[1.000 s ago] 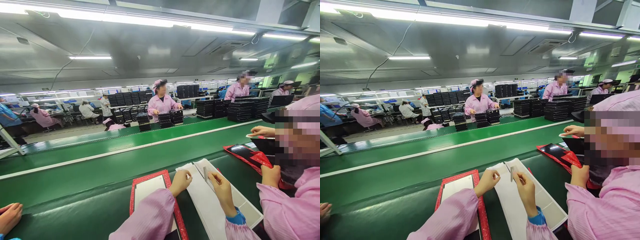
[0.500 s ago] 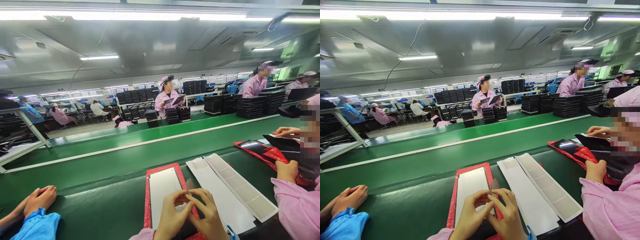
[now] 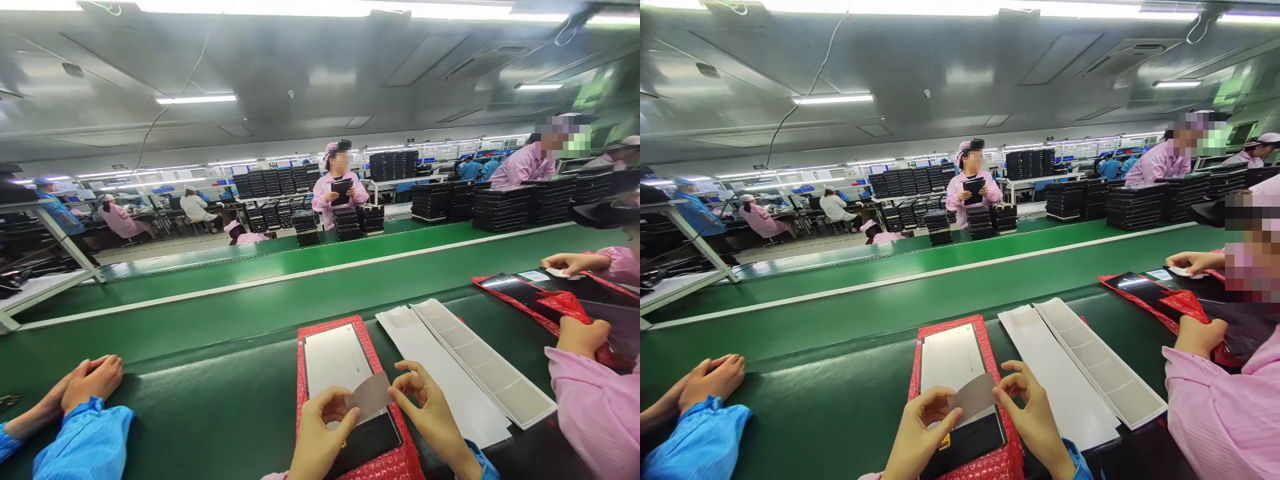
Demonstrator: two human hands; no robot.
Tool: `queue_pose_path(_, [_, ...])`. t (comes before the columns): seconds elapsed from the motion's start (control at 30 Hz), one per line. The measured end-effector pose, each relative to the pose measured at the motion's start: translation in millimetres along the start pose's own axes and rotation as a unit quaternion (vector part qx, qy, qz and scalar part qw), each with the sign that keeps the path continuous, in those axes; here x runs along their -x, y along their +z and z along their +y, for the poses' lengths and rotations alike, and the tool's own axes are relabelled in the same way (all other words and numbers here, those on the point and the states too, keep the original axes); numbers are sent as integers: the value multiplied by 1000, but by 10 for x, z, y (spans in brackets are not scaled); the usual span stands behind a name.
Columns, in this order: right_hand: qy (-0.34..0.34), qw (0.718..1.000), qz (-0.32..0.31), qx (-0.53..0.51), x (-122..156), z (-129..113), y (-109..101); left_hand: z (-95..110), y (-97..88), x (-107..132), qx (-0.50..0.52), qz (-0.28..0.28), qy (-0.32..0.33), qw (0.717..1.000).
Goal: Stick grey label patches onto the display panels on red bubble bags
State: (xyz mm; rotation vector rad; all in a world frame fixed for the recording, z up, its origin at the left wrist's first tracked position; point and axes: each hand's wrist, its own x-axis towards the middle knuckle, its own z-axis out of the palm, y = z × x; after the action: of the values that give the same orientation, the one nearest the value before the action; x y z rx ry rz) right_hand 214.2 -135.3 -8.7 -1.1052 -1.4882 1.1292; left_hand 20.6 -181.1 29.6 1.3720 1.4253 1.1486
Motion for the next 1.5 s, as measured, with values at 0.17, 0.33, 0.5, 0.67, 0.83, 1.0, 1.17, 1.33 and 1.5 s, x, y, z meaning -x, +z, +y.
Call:
queue_pose_path(0.17, [10,999,-38,-34,166,97,-44,-240,19,82,58,38,-35,997])
queue_pose_path(0.33, [53,995,-32,-83,253,242,13,-369,9,155,-21,-6,-93,995])
queue_pose_path(0.5, [69,994,-33,-77,285,283,38,-336,-11,158,-78,-22,-87,993])
queue_pose_path(0.67, [63,995,-60,-51,286,273,-12,-344,-40,157,-143,-31,-56,988])
queue_pose_path(0.83, [53,996,-64,-34,298,264,-26,-428,-58,182,-162,-19,-35,986])
queue_pose_path(1.0, [41,996,-75,-11,320,210,-29,-410,-49,198,-169,-5,-16,985])
queue_pose_path(1.17, [29,997,-70,1,325,178,-41,-381,-44,203,-170,4,-17,985])
queue_pose_path(1.33, [22,998,-61,1,337,198,-32,-395,-51,214,-182,0,-14,983])
queue_pose_path(1.5, [4,999,-37,11,345,310,-19,-425,-50,219,-188,5,-9,982])
